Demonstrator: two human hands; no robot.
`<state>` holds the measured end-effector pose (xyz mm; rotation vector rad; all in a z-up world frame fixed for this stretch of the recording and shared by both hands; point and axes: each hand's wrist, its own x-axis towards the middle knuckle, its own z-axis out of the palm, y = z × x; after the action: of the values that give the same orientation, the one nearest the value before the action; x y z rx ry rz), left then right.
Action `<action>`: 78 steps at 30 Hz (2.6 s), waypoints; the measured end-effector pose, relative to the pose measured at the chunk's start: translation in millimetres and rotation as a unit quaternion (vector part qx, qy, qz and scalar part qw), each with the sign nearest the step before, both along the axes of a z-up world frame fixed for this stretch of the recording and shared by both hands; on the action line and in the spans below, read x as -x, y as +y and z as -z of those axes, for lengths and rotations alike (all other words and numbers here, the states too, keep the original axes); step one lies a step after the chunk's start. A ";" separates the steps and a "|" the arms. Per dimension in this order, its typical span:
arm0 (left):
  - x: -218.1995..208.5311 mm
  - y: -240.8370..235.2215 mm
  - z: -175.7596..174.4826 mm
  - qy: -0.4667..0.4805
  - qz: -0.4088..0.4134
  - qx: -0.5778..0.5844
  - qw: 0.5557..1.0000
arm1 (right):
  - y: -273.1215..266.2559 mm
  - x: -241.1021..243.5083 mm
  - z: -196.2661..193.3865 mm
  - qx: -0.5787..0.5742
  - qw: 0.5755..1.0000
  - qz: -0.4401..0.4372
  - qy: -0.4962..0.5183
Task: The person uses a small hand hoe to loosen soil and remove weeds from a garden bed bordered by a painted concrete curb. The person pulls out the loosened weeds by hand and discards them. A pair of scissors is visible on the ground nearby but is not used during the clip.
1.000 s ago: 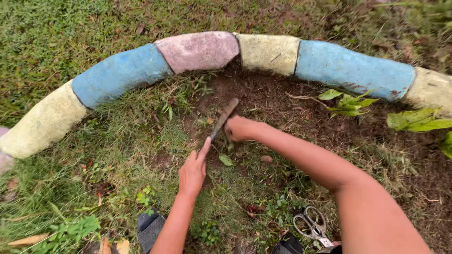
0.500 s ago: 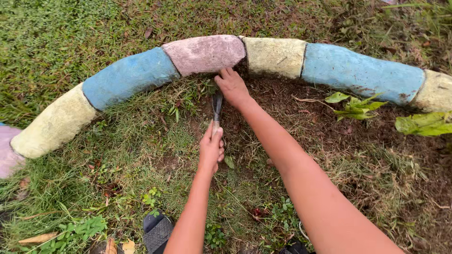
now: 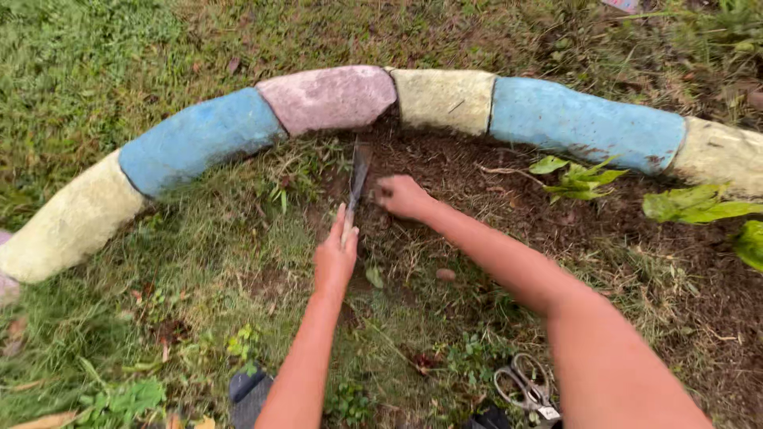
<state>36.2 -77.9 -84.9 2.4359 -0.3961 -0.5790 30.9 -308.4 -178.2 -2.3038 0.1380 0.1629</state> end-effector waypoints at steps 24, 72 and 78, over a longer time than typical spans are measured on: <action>9.2 13.8 -37.7 -0.125 0.247 -0.110 0.955 | 16.4 95.4 -103.0 0.075 0.994 -0.028 -0.081; -27.1 13.0 -135.9 -0.035 0.439 -0.234 0.867 | -64.7 101.1 -68.0 0.234 0.966 0.009 -0.113; -43.8 23.1 -181.4 0.028 0.309 -0.102 0.945 | -38.1 142.5 -86.7 0.002 0.999 0.000 -0.045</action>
<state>80.0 -54.8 96.5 2.4623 -1.1466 -0.9878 -111.7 -346.5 -91.5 -2.3098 0.0911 0.0582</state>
